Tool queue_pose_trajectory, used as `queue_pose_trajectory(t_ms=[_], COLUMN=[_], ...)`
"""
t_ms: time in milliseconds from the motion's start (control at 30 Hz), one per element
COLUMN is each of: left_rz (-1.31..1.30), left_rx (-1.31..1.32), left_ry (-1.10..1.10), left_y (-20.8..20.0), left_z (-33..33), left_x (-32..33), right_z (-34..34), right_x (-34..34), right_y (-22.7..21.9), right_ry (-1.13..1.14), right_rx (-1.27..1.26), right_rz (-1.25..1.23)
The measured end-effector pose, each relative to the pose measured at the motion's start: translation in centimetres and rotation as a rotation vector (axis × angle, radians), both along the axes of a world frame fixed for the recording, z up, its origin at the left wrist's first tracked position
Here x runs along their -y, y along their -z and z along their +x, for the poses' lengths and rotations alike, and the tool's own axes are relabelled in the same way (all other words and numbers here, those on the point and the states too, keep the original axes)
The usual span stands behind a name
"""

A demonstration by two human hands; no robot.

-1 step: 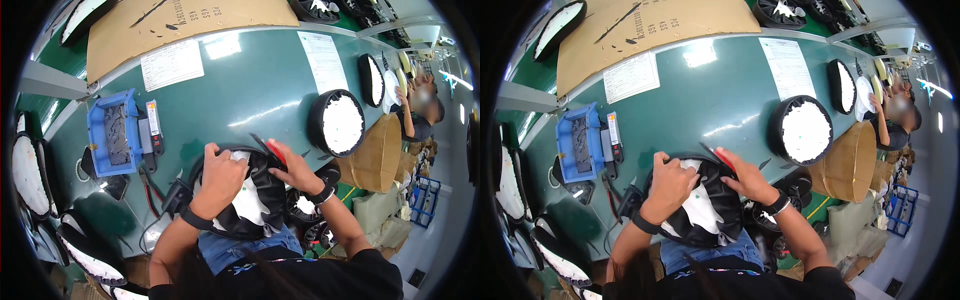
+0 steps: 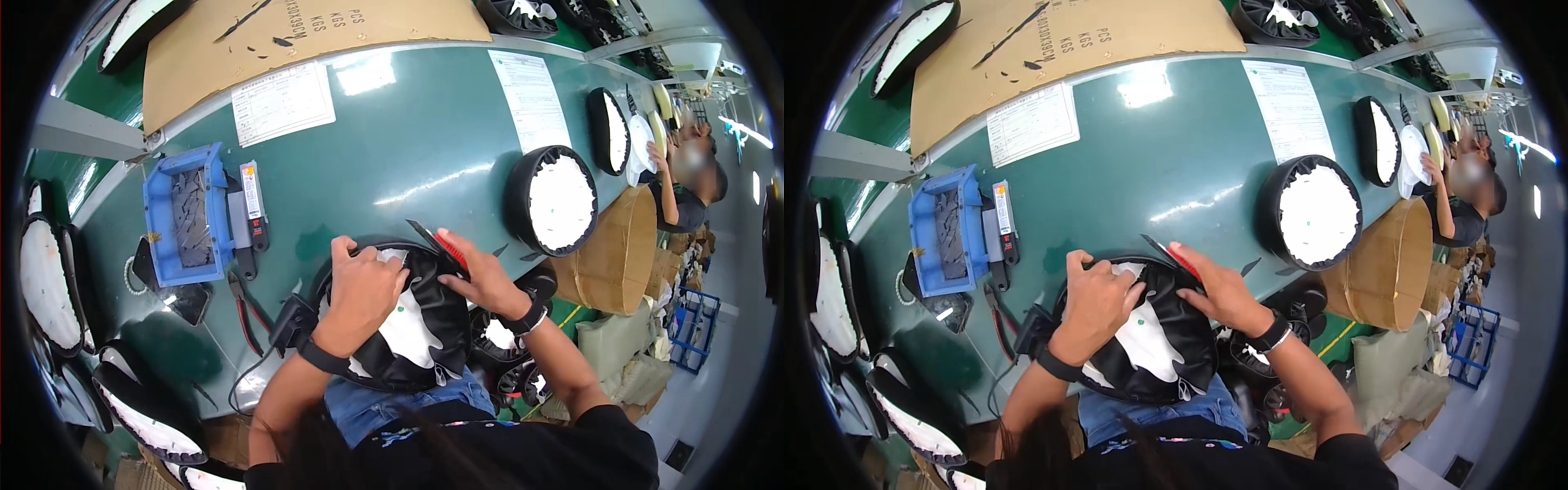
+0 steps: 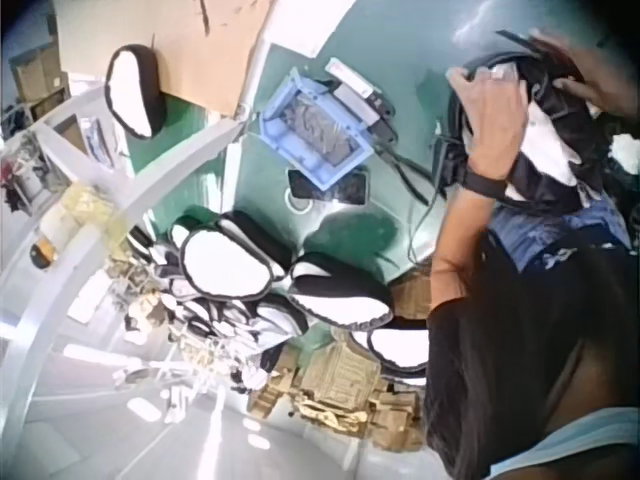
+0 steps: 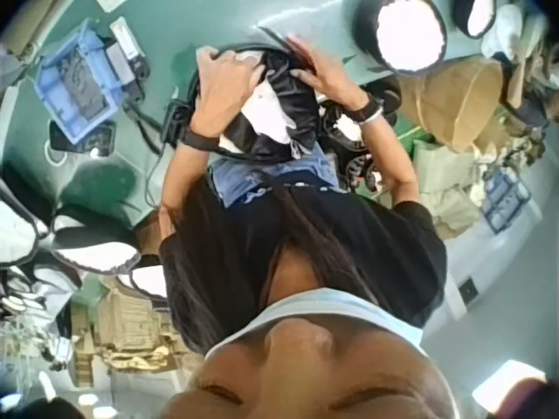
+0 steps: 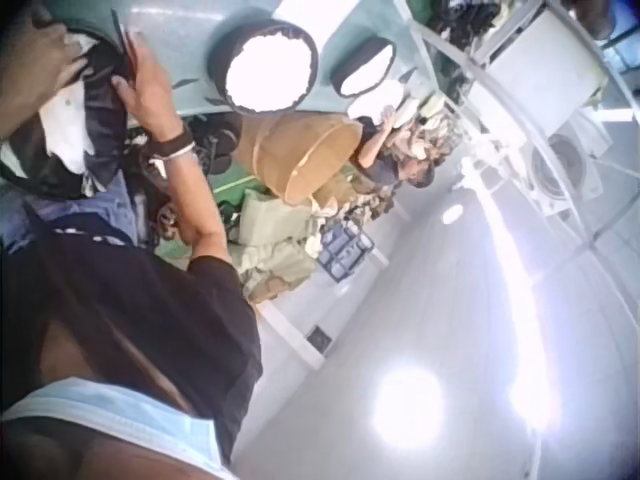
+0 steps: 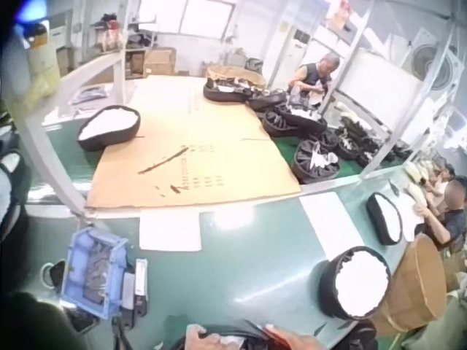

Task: Trimming excess material and assembling covers onto bicycle seat bases at a factory workstation.

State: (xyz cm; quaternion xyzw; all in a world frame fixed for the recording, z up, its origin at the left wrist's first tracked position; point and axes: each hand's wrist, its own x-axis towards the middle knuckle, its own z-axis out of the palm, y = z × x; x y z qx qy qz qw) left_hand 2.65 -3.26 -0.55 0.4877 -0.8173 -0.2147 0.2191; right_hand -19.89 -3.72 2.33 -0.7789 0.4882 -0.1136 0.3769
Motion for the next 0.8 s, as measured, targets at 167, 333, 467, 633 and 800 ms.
queue_pose_trajectory(t_ms=[167, 333, 467, 633, 800], left_rz=[0.046, 0.224, 0.420, 0.057, -0.060], left_rx=[-0.200, -0.465, -0.997, -0.908, -1.559], left_ry=[-0.044, -0.075, -0.150, 0.133, 0.131], left_y=[0.2, -0.1, -1.2, -8.6, -10.4], left_z=[0.7, 1.4, 4.6, 5.7, 11.3], left_x=[-0.2, 0.2, 0.6, 1.7, -3.4], right_z=[-0.1, 0.9, 0.3, -1.8, -3.9], right_x=[0.8, 1.9, -2.5, -9.2, -14.3], right_y=[-4.6, -5.2, -5.0, -4.0, -3.7], right_ry=[-0.087, -0.419, -0.225, -0.030, 0.028], right_rx=[-0.201, -0.553, -0.598, -0.484, -0.477], right_rz=[-0.163, -0.142, -0.010, 0.050, 0.058])
